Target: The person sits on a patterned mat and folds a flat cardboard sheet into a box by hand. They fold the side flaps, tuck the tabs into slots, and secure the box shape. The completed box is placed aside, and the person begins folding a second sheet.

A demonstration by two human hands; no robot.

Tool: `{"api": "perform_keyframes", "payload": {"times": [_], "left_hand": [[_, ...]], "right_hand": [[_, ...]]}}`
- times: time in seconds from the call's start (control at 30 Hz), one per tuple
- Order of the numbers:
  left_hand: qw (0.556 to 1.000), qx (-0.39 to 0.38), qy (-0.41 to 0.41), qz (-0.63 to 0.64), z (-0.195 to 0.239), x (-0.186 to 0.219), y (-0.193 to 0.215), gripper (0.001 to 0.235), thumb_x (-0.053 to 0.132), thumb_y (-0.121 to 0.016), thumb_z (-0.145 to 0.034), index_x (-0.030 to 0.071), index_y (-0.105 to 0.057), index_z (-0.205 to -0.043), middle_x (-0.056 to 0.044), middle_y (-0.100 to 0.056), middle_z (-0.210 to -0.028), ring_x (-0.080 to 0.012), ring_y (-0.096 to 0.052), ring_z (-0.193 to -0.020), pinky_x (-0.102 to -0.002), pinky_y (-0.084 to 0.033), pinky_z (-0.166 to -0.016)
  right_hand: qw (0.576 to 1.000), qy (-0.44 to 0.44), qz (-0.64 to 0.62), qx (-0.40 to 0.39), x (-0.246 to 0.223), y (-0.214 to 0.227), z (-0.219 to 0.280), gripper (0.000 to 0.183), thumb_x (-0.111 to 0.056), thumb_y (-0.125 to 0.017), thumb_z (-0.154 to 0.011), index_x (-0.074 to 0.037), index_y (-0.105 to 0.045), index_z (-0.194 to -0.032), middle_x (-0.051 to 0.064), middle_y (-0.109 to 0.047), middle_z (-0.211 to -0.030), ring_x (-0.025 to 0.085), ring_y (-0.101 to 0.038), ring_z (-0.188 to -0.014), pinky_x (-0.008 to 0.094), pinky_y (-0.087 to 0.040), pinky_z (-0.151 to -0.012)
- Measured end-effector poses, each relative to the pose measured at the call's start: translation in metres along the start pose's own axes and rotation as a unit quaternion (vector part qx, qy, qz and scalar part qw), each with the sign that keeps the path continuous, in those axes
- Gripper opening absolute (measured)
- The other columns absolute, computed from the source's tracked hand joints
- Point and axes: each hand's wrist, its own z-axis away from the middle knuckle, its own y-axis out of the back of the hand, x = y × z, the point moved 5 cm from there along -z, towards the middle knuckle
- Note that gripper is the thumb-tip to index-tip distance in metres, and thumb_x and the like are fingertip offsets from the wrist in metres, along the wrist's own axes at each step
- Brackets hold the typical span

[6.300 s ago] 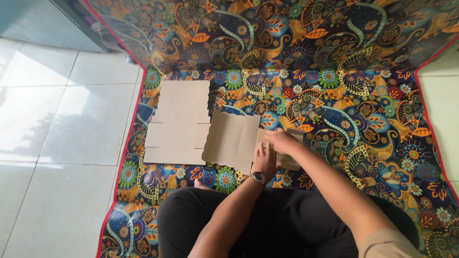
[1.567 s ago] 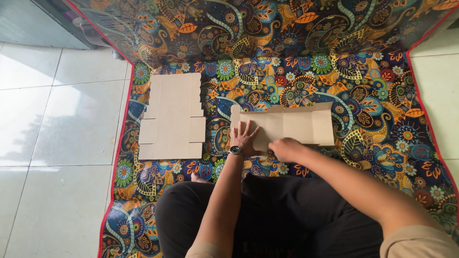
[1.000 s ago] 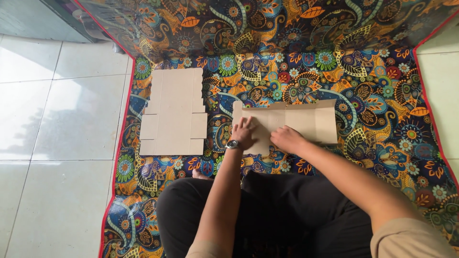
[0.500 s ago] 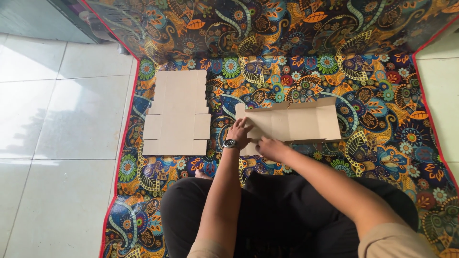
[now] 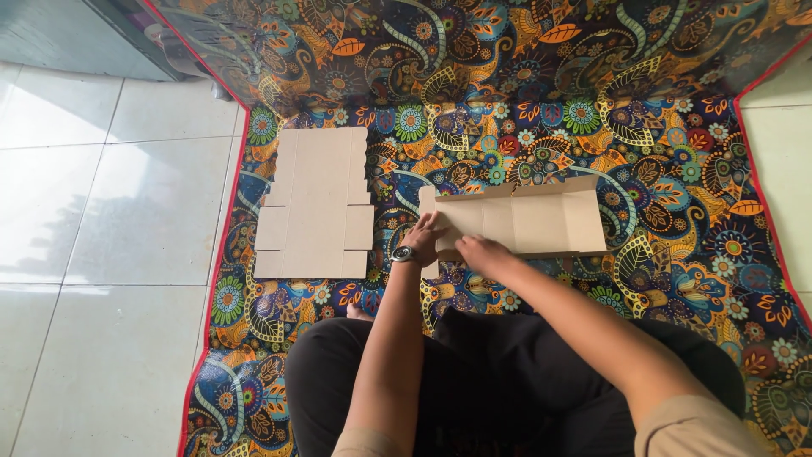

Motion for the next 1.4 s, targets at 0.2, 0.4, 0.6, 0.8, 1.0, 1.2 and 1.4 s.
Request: {"api": "perform_keyframes", "payload": {"times": [0.2,0.4,0.6,0.8,1.0,1.2,1.4], "left_hand": [[0.998,0.004,0.016,0.066,0.011,0.011,0.021,0.057,0.054,-0.062,-0.087,0.039,-0.058,-0.142,0.004,-0.029,-0.169,-0.0243,-0.026,-0.156,-0.044,-0.04,-0.12],[0.996,0.087,0.029,-0.004,-0.01,0.01,-0.004,0.079,0.059,-0.086,-0.064,0.033,-0.06,-0.134,0.005,-0.041,-0.152,-0.0242,-0.037,-0.144,-0.043,-0.052,-0.103],[0.973,0.153,0.028,0.168,0.003,-0.007,0.0,0.048,0.044,-0.084,-0.073,0.028,-0.071,-0.117,-0.001,-0.043,-0.155,-0.0309,-0.04,-0.145,-0.05,-0.049,-0.105],[0.893,0.255,0.126,0.349,-0.009,-0.048,-0.014,0.057,0.012,-0.086,-0.073,-0.001,-0.051,-0.117,-0.027,-0.062,-0.114,-0.0478,-0.063,-0.113,-0.055,-0.053,-0.101],[0.901,0.19,0.215,0.326,-0.043,-0.067,-0.068,0.039,0.016,-0.076,-0.07,0.012,-0.066,-0.108,-0.011,-0.072,-0.095,-0.0331,-0.072,-0.102,-0.043,-0.059,-0.091],[0.912,0.175,0.227,0.292,-0.051,-0.072,-0.07,0.036,0.017,-0.079,-0.07,0.02,-0.068,-0.104,-0.011,-0.075,-0.095,-0.0352,-0.073,-0.101,-0.045,-0.06,-0.091],[0.921,0.18,0.214,0.27,-0.06,-0.078,-0.08,0.029,0.018,-0.074,-0.076,0.024,-0.07,-0.104,-0.01,-0.076,-0.092,-0.035,-0.074,-0.097,-0.046,-0.061,-0.087]], "right_hand": [[0.993,-0.104,0.043,0.038,0.04,0.002,-0.02,0.034,-0.037,-0.069,-0.09,-0.013,-0.055,-0.109,0.01,-0.061,-0.106,0.032,-0.062,-0.105,0.049,-0.059,-0.079],[0.986,-0.161,0.032,0.017,0.038,0.021,-0.02,0.055,-0.056,-0.073,-0.082,-0.009,-0.059,-0.107,0.012,-0.059,-0.102,0.036,-0.064,-0.102,0.051,-0.058,-0.078],[0.999,-0.048,0.009,0.013,0.014,0.014,-0.03,0.012,-0.022,-0.065,-0.096,-0.011,-0.064,-0.097,0.006,-0.059,-0.094,0.03,-0.063,-0.097,0.044,-0.054,-0.078],[0.964,0.173,0.202,-0.007,-0.094,0.086,0.004,0.025,-0.038,-0.076,-0.086,-0.015,-0.072,-0.096,0.008,-0.064,-0.098,0.026,-0.058,-0.096,0.041,-0.05,-0.082],[0.985,0.134,0.111,0.013,-0.073,-0.01,-0.018,0.053,-0.048,-0.08,-0.079,-0.007,-0.072,-0.111,0.013,-0.067,-0.103,0.032,-0.065,-0.098,0.04,-0.059,-0.074],[0.963,0.188,0.191,0.019,-0.077,-0.02,-0.013,0.026,-0.027,-0.075,-0.087,-0.007,-0.072,-0.103,0.014,-0.067,-0.095,0.031,-0.068,-0.087,0.037,-0.056,-0.064],[0.995,-0.023,-0.093,0.015,-0.056,-0.003,-0.046,0.027,-0.026,-0.057,-0.095,-0.004,-0.073,-0.094,0.016,-0.071,-0.086,0.034,-0.074,-0.079,0.043,-0.059,-0.06]]}}
